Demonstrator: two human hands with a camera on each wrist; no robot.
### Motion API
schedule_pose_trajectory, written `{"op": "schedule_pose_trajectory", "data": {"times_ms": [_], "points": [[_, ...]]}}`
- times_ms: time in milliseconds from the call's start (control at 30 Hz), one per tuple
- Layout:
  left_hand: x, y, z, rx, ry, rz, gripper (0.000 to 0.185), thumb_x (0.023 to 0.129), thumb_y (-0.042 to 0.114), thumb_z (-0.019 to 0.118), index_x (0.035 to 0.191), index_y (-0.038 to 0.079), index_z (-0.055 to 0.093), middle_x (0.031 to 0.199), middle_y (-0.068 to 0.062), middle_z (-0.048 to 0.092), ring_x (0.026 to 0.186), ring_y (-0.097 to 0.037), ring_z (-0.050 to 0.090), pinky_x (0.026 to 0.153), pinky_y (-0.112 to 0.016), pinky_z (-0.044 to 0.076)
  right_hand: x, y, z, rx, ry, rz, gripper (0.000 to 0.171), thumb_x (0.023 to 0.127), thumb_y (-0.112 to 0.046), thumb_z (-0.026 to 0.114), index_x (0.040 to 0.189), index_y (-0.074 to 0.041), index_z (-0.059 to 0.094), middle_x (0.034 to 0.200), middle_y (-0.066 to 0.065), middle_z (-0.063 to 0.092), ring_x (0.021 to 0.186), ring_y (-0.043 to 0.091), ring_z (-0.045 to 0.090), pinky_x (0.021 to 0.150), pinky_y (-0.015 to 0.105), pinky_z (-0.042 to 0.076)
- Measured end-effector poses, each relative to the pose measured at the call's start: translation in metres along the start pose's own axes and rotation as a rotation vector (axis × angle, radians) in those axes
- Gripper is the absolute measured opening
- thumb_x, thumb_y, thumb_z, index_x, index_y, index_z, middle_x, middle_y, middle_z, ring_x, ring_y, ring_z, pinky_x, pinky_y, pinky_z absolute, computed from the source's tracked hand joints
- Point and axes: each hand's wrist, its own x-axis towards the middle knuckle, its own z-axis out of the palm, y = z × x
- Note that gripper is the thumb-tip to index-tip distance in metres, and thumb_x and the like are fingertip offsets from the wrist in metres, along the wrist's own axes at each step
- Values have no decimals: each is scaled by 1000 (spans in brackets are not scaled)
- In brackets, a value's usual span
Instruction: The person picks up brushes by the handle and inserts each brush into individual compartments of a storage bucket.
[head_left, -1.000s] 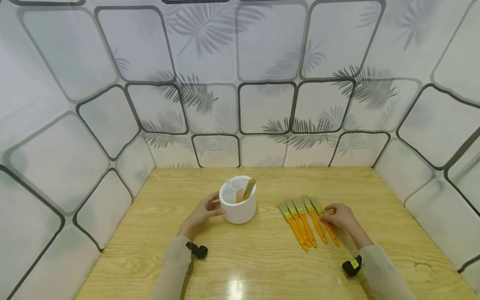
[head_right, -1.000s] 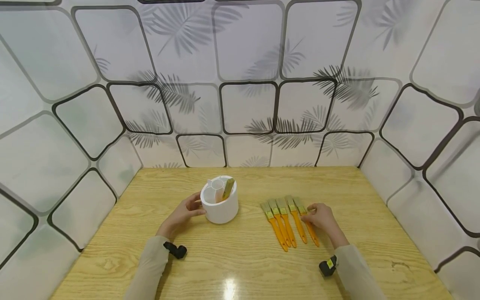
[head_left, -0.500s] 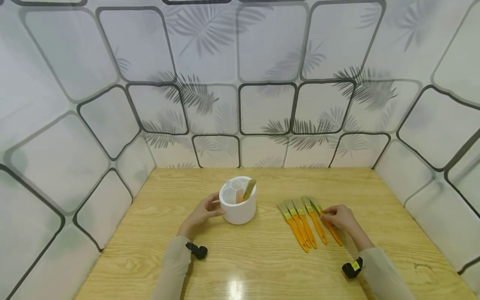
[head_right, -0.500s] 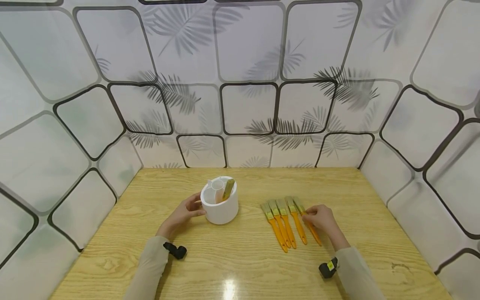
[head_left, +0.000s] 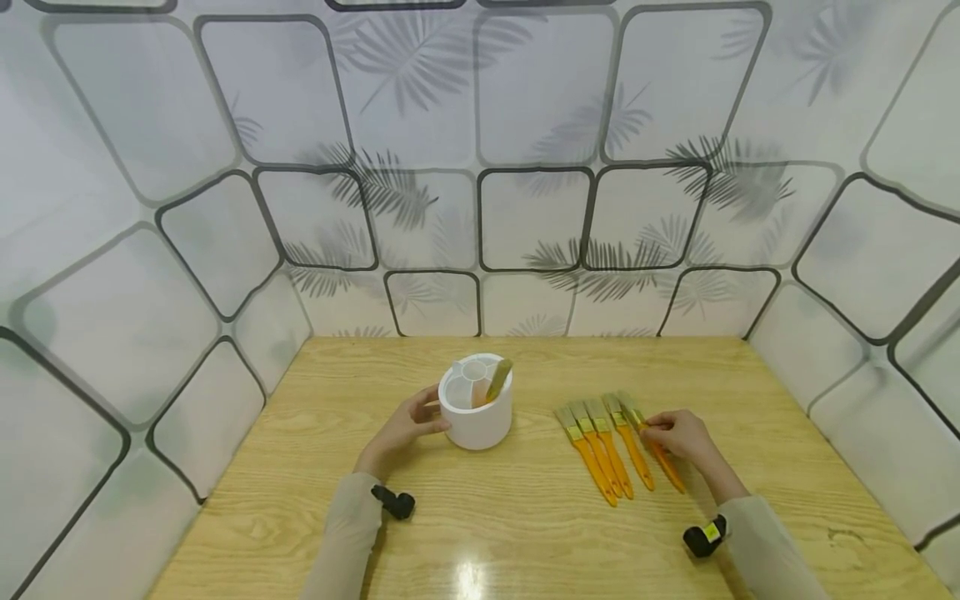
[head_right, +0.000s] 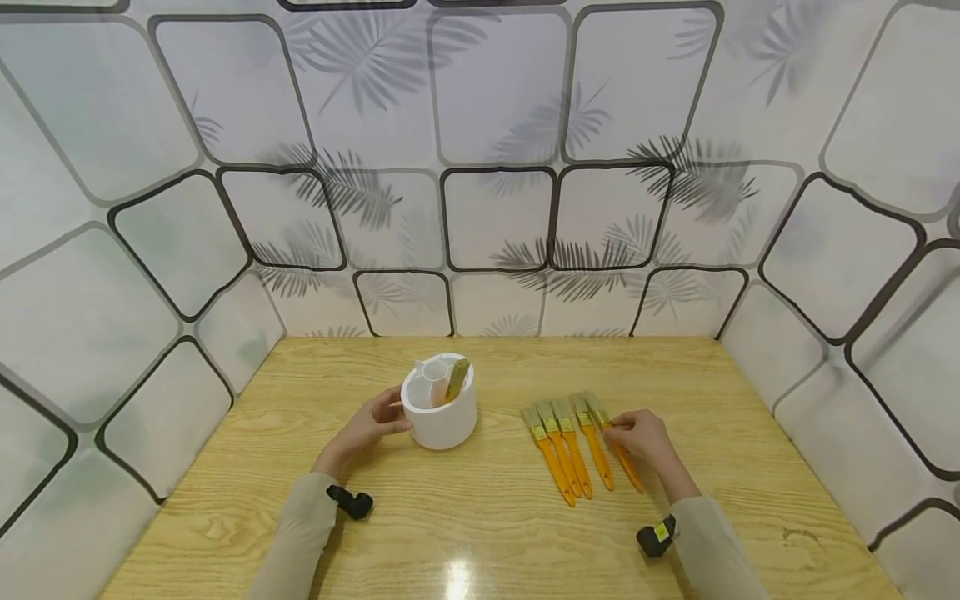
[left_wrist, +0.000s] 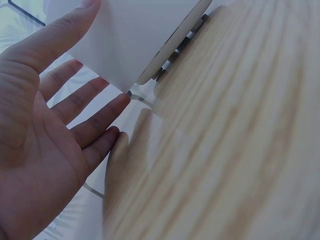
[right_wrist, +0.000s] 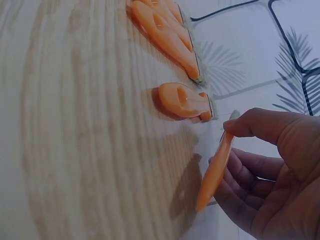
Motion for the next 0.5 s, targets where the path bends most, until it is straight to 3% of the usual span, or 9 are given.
{"op": "schedule_pose_trajectory", "data": {"times_ms": [300,500], "points": [[-2,3,1,4,46,-41,71,79,21,75,140,25,39,142,-2,41,131,-27,38,106,-48,34,0,0,-2,11,11,0,39,85,-19,66,111,11,61,91,18,66,69,16,62,60,29,55],[-2,4,2,-5,31,-48,70,81,18,73,141,23,38,143,-3,40,132,-28,37,108,-50,32,-1,-1,-3,27,17,-1,39,85,-17,65,111,12,59,92,20,65,71,18,62,61,31,56]]}}
